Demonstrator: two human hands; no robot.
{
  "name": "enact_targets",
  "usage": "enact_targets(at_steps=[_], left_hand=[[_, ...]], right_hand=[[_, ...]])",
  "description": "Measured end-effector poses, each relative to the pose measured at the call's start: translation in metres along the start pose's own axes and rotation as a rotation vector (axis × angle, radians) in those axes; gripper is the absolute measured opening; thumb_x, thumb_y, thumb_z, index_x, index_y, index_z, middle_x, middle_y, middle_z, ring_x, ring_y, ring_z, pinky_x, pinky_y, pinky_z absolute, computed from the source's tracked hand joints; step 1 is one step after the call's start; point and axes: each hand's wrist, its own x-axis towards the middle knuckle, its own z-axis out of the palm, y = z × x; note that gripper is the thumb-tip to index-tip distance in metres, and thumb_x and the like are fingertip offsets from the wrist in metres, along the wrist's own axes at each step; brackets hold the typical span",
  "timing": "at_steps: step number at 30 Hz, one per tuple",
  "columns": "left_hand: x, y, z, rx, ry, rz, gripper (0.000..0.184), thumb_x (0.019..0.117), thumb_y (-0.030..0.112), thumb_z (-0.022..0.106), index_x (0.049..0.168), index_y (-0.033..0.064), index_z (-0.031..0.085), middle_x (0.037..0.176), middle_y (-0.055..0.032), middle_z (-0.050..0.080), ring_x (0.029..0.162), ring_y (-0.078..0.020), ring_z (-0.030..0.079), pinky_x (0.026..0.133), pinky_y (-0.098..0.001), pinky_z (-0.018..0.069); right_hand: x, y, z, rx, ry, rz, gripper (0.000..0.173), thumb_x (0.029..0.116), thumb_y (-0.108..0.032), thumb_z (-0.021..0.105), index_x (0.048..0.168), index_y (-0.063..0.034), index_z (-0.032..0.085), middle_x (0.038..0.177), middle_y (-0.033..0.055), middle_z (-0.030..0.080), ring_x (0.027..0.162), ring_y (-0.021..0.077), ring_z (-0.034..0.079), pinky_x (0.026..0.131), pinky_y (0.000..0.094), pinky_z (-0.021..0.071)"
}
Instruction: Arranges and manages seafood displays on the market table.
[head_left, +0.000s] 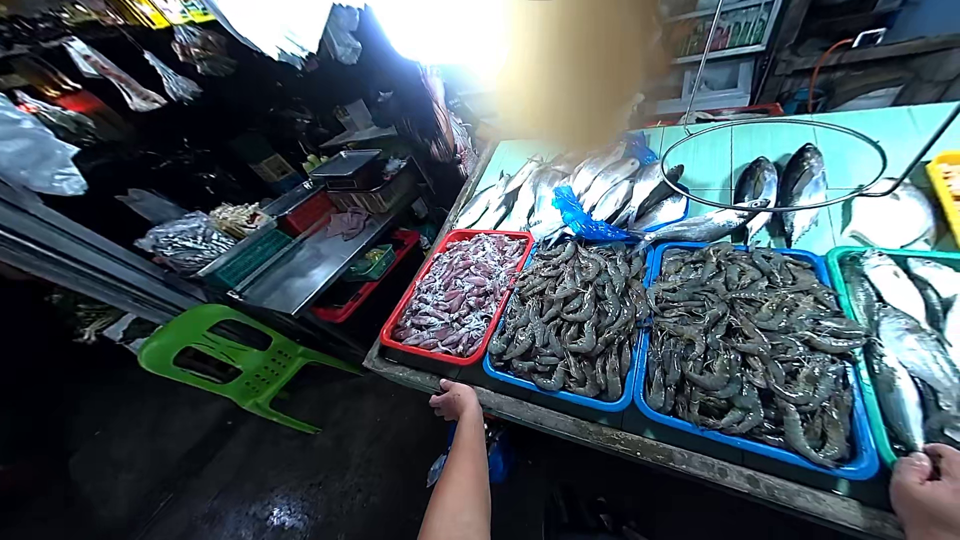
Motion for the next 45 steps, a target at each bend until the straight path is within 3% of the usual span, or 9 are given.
enact_targets(at_steps=[7,45], left_hand=[[-0.0003,-0.0023,-0.0001,0.006,0.0,0.01,0.062,0.1077,0.05,0.04,0.146,0.0013,0.047,0.142,-0.027,0.055,0.13,-0.041,0.056,0.101,-0.0535,0.0494],[0.0013,-0.0009,-0.0011,0.0,0.001,0.015,0.064,0.1075,0.051,0.039,0.149,0.0017,0.045,0.144,-0.0278,0.053,0.132,-0.0414,0.055,0.102,-0.0531,0.0493]], right_hand=[[-0.0004,0.0031,-0.0019,0.034,-0.009,-0.004,0.043,0.1013,-0.029,0.039,0.118,-0.0042,0.069,0.113,0.02,0.073,0.115,0.0424,0.063,0.11,0.0605,0.0353],[-0.0007,0.0029,0.0015,0.019,0.028,-0.013,0.044,0.1002,-0.033,0.038,0.115,-0.0057,0.07,0.11,0.0184,0.073,0.111,0.0415,0.064,0.109,0.0619,0.0334]])
